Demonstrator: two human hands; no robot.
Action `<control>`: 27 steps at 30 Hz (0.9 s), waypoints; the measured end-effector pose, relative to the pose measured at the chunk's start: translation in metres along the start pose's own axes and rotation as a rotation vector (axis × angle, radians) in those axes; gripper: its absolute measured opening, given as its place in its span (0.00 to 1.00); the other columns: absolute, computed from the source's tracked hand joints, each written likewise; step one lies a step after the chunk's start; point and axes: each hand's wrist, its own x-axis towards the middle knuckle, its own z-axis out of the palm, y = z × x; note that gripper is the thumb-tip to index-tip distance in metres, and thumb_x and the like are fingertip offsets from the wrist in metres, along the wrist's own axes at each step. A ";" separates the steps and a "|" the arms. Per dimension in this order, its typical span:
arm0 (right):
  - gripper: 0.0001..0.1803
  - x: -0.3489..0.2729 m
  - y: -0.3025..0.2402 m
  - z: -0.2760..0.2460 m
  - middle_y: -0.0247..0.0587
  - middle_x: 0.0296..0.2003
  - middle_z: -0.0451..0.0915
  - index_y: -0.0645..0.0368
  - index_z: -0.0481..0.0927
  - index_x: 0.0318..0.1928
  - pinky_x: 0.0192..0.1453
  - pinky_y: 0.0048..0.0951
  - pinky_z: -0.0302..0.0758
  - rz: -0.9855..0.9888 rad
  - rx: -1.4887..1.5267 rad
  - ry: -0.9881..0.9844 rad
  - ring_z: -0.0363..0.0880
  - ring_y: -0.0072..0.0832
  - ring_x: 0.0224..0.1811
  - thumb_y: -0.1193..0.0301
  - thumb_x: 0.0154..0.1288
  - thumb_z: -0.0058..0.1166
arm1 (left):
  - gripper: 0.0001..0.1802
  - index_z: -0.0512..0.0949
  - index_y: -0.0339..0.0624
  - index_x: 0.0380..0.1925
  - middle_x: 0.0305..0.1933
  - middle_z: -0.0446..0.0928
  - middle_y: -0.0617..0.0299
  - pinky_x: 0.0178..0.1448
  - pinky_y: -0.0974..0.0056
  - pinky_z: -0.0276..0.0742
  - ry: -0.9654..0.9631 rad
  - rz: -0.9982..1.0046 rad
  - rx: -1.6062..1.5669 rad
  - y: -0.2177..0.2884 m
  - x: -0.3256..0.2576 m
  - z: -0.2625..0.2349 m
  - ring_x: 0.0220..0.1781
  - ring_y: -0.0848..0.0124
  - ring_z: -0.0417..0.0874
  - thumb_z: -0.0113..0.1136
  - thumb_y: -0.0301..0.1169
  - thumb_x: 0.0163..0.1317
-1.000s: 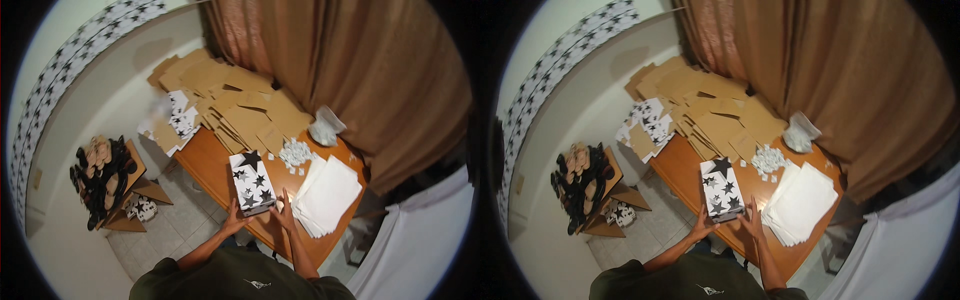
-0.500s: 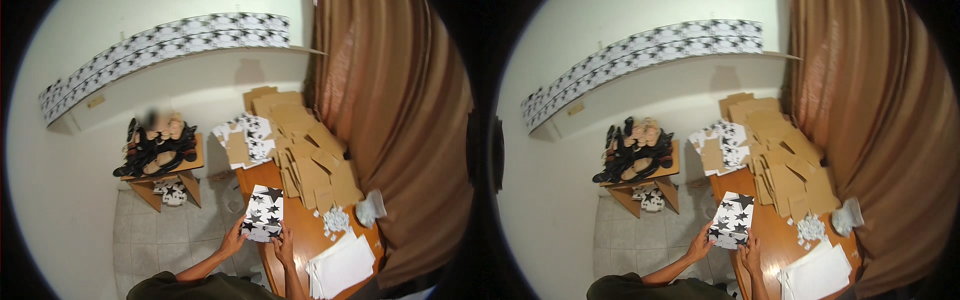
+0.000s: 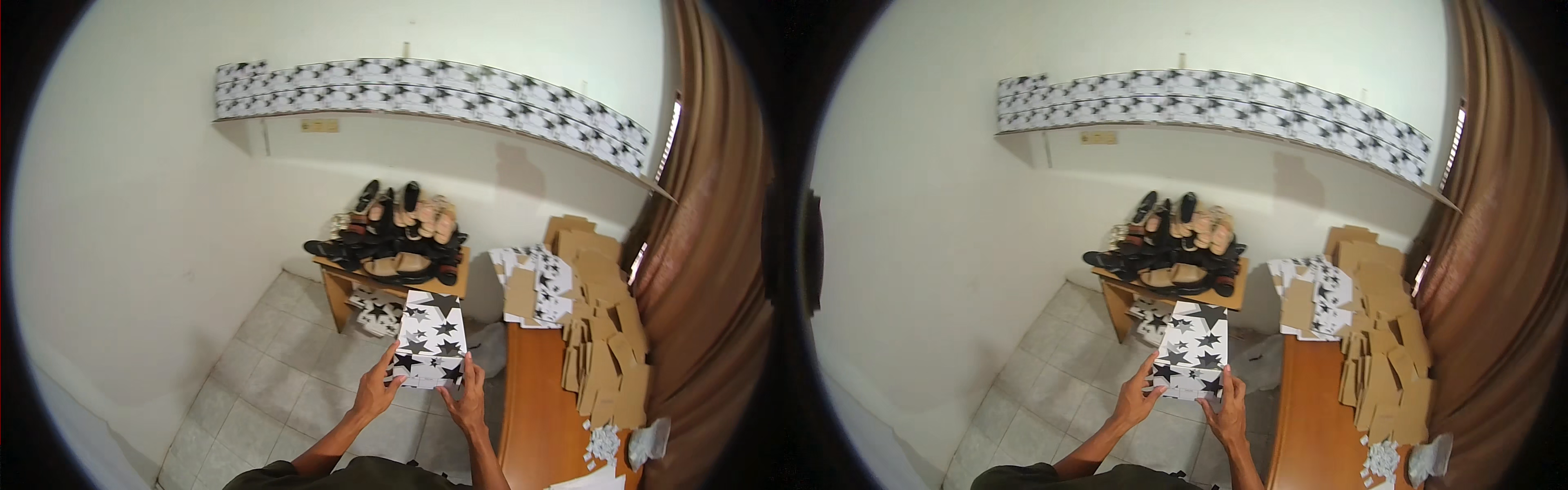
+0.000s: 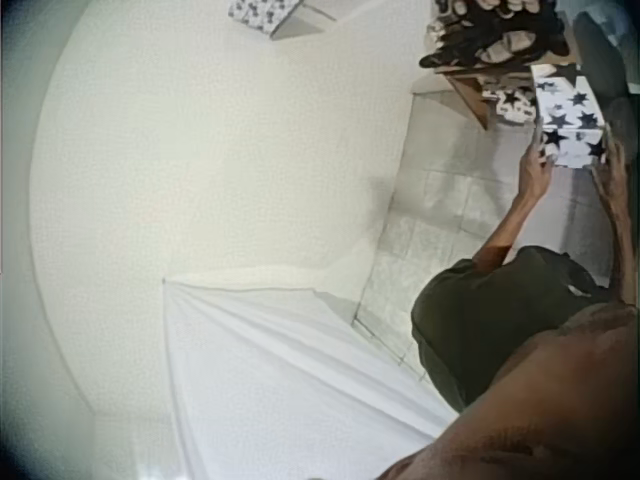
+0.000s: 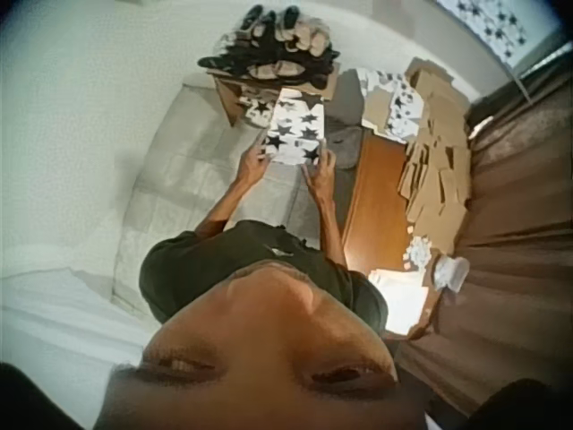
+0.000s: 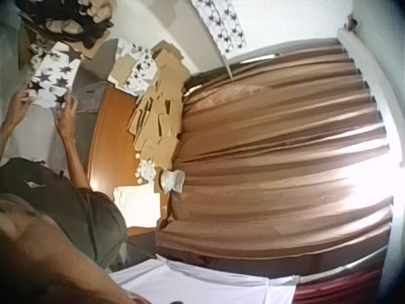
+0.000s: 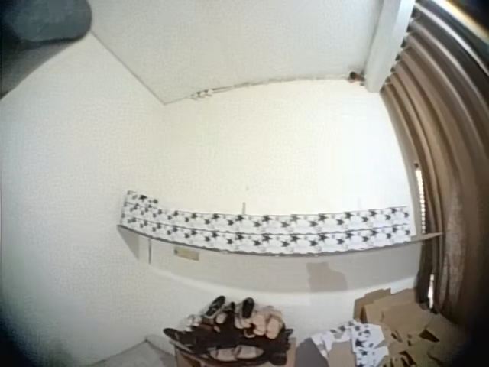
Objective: Assembling cardboard shoe boxes from flat templates and lining them with tissue paper.
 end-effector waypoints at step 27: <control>0.52 0.268 -0.243 0.410 0.54 0.56 0.70 0.58 0.59 0.76 0.52 0.38 0.79 -0.502 0.516 -0.141 0.76 0.44 0.52 0.71 0.54 0.77 | 0.38 0.63 0.47 0.75 0.65 0.75 0.43 0.54 0.59 0.85 0.752 0.092 0.380 -0.069 0.112 -0.421 0.57 0.56 0.84 0.65 0.22 0.65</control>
